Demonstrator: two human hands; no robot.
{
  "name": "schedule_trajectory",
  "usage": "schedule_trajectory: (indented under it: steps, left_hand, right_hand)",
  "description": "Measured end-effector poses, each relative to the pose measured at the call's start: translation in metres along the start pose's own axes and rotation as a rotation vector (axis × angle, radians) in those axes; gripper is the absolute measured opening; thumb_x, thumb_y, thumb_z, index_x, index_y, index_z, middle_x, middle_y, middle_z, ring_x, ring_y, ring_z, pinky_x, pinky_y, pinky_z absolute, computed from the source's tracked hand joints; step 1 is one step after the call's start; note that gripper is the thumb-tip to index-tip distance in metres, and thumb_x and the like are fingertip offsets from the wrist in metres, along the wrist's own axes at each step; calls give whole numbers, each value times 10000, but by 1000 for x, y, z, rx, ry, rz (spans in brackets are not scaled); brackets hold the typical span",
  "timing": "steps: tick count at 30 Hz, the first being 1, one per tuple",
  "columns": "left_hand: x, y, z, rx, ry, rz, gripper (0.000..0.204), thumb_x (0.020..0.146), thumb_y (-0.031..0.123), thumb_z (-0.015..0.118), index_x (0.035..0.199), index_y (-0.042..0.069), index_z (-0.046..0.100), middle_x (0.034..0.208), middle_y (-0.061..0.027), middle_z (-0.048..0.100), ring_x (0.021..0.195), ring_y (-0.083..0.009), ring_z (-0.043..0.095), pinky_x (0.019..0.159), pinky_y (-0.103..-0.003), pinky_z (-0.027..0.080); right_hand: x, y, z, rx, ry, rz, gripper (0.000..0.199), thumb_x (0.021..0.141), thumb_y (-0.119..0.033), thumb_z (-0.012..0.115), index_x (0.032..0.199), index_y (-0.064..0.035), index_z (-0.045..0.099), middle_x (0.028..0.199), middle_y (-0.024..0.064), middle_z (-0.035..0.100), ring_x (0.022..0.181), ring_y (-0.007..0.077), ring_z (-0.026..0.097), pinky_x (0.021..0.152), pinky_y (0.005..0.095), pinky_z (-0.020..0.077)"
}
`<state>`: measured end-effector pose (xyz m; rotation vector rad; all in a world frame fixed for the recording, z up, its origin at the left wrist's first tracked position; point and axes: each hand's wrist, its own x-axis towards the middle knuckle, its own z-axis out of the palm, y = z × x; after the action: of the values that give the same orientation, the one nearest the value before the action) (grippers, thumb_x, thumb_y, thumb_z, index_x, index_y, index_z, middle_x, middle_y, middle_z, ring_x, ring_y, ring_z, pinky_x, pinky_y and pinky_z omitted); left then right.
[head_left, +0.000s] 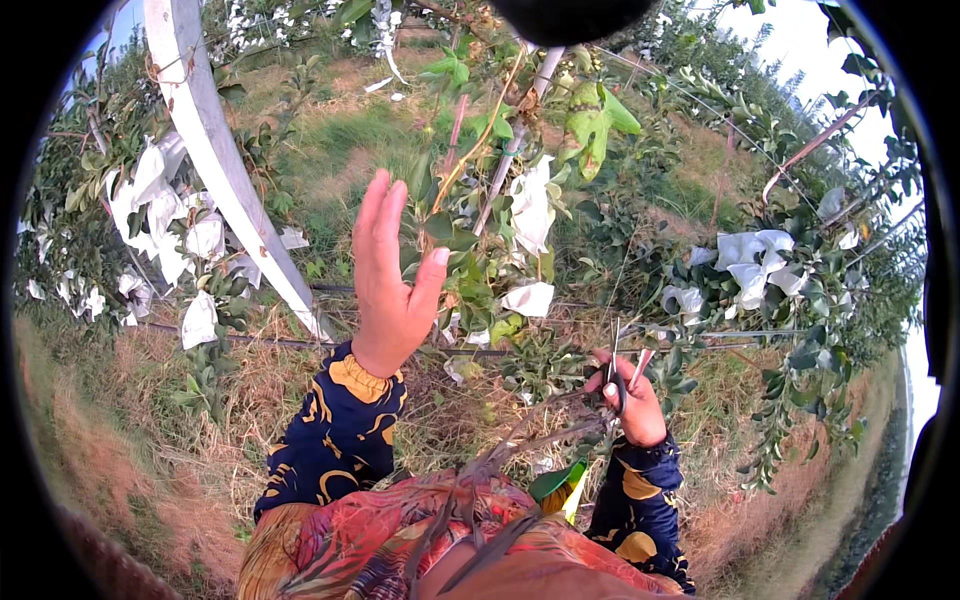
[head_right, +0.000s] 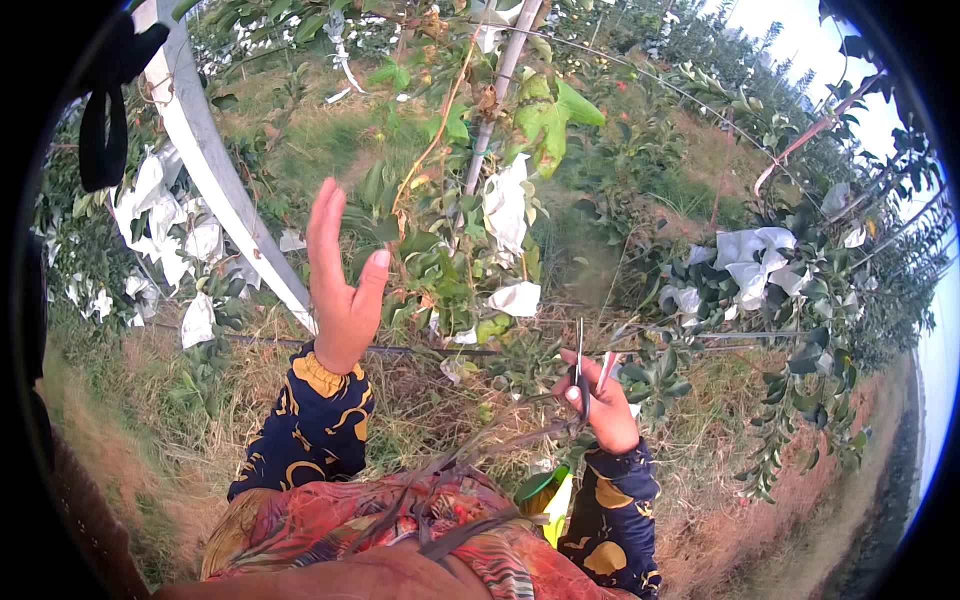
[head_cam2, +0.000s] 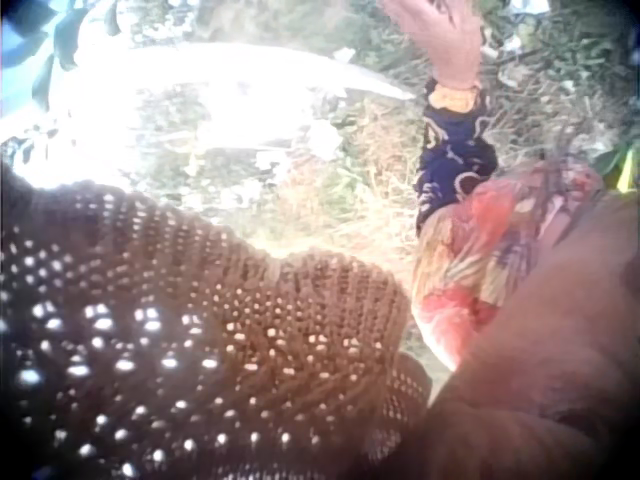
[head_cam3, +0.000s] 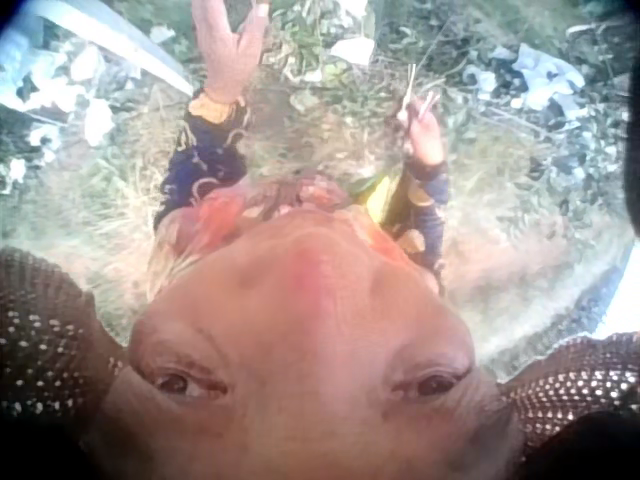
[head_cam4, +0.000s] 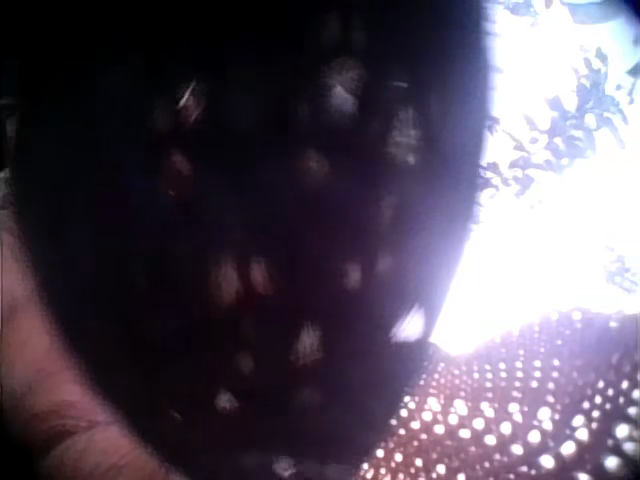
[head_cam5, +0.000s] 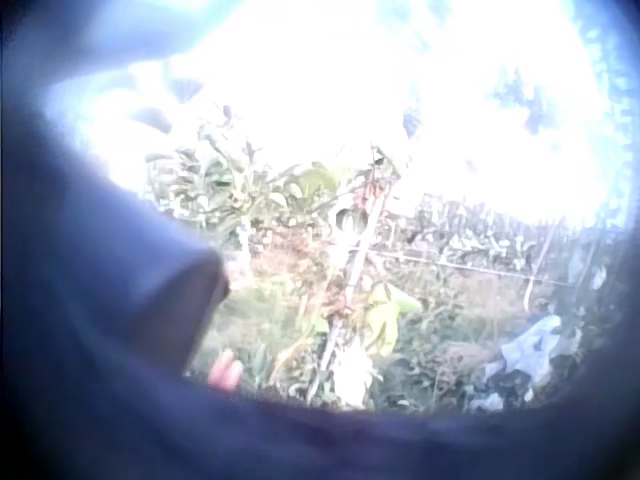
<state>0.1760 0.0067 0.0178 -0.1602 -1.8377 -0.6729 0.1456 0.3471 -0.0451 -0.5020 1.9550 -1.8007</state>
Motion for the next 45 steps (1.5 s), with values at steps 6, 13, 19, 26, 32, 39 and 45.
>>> schedule_trajectory:
  steps: [6,13,19,26,32,39,45]
  left_hand:
    - [32,-41,50,-370,-274,-421,785,847,221,628,1428,-4,149,1434,-211,282,1297,-269,339,1040,-385,300]
    - [67,-50,98,-752,-410,-609,810,851,236,636,1419,-38,128,1162,-146,511,1027,-186,516,884,-303,416]
    - [49,-41,92,-977,-302,-658,293,948,152,456,1182,-23,484,753,50,420,647,-56,383,607,-218,359]
    - [39,-57,84,-627,-256,-536,304,940,184,471,1166,-14,515,742,19,508,650,-99,481,599,-257,395]
    - [38,-44,70,-302,-239,-379,270,912,185,480,1125,36,552,934,-198,631,901,-291,631,718,-384,457]
    - [33,-51,59,-309,-286,-456,224,903,191,463,1060,76,574,788,-167,619,763,-370,597,645,-453,446]
    - [25,-55,63,-50,-190,-170,163,909,166,453,1011,75,542,683,-179,596,668,-379,593,586,-458,448]
  right_hand:
    - [17,-78,23,-120,-91,-150,567,841,-177,634,1344,-42,411,923,-21,575,766,47,476,673,188,375]
    - [38,-131,41,-293,-138,-187,599,842,-242,648,1342,-23,401,915,-14,582,825,64,499,735,200,377]
    - [71,-198,48,-554,-95,-258,543,871,-269,615,1325,-32,435,876,-11,599,864,79,517,818,217,374]
    - [148,-264,69,-933,11,-221,400,854,-453,591,1002,-83,615,665,-65,495,483,31,338,419,201,216]
    - [202,-276,67,-1110,114,-284,526,791,-547,618,809,-21,614,614,27,501,555,124,435,537,295,342]
    - [203,-276,76,-1127,54,-251,564,778,-586,613,889,-33,645,635,15,506,454,144,405,477,308,350]
    - [194,-287,102,-1213,-24,-193,567,752,-600,629,847,-41,642,681,14,542,577,124,448,499,295,340]
